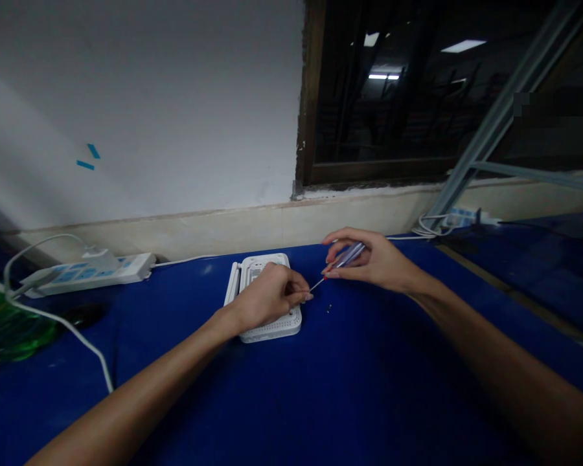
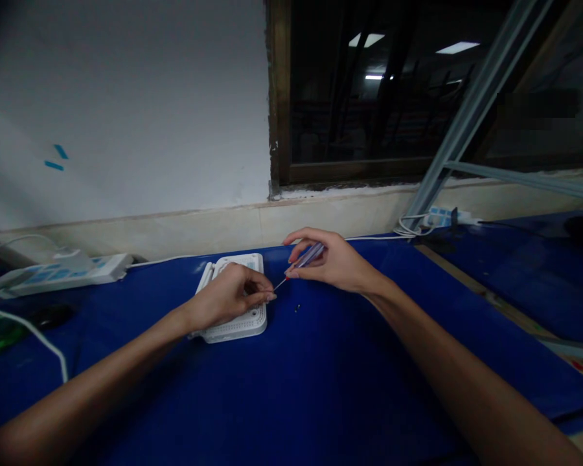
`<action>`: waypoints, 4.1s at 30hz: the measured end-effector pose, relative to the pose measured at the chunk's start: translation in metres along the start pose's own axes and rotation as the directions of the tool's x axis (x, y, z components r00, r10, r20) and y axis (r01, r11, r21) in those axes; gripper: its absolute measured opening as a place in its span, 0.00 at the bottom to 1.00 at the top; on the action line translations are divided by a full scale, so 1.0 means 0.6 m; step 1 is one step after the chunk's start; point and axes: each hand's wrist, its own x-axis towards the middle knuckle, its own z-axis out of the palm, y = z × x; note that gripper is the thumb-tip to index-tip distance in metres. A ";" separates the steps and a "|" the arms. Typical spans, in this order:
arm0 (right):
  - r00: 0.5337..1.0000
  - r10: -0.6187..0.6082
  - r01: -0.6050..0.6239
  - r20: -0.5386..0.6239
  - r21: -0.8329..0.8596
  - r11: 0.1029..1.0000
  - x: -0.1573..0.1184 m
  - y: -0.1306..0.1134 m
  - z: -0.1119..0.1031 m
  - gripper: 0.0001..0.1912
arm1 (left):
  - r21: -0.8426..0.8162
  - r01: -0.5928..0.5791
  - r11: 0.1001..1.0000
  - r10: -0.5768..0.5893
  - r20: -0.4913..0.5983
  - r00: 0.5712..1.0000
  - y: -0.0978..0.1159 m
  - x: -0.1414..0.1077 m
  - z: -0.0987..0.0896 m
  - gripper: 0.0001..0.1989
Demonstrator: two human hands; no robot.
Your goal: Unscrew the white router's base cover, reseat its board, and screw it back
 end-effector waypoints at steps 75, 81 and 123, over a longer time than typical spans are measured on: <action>0.989 -0.043 0.005 -0.143 -0.259 0.966 -0.008 0.021 0.105 0.15 | 0.438 -0.164 0.884 0.227 -0.095 0.969 -0.009 -0.075 -0.084 0.13; 0.992 -0.071 0.032 -0.106 -0.331 0.943 -0.010 0.025 0.107 0.14 | 0.394 -0.183 0.901 0.248 -0.119 0.962 -0.014 -0.072 -0.083 0.12; 0.974 0.137 -0.144 -0.181 -0.025 0.989 0.001 0.058 0.082 0.18 | 0.393 -0.011 0.919 -0.027 0.091 0.996 -0.009 -0.083 -0.026 0.26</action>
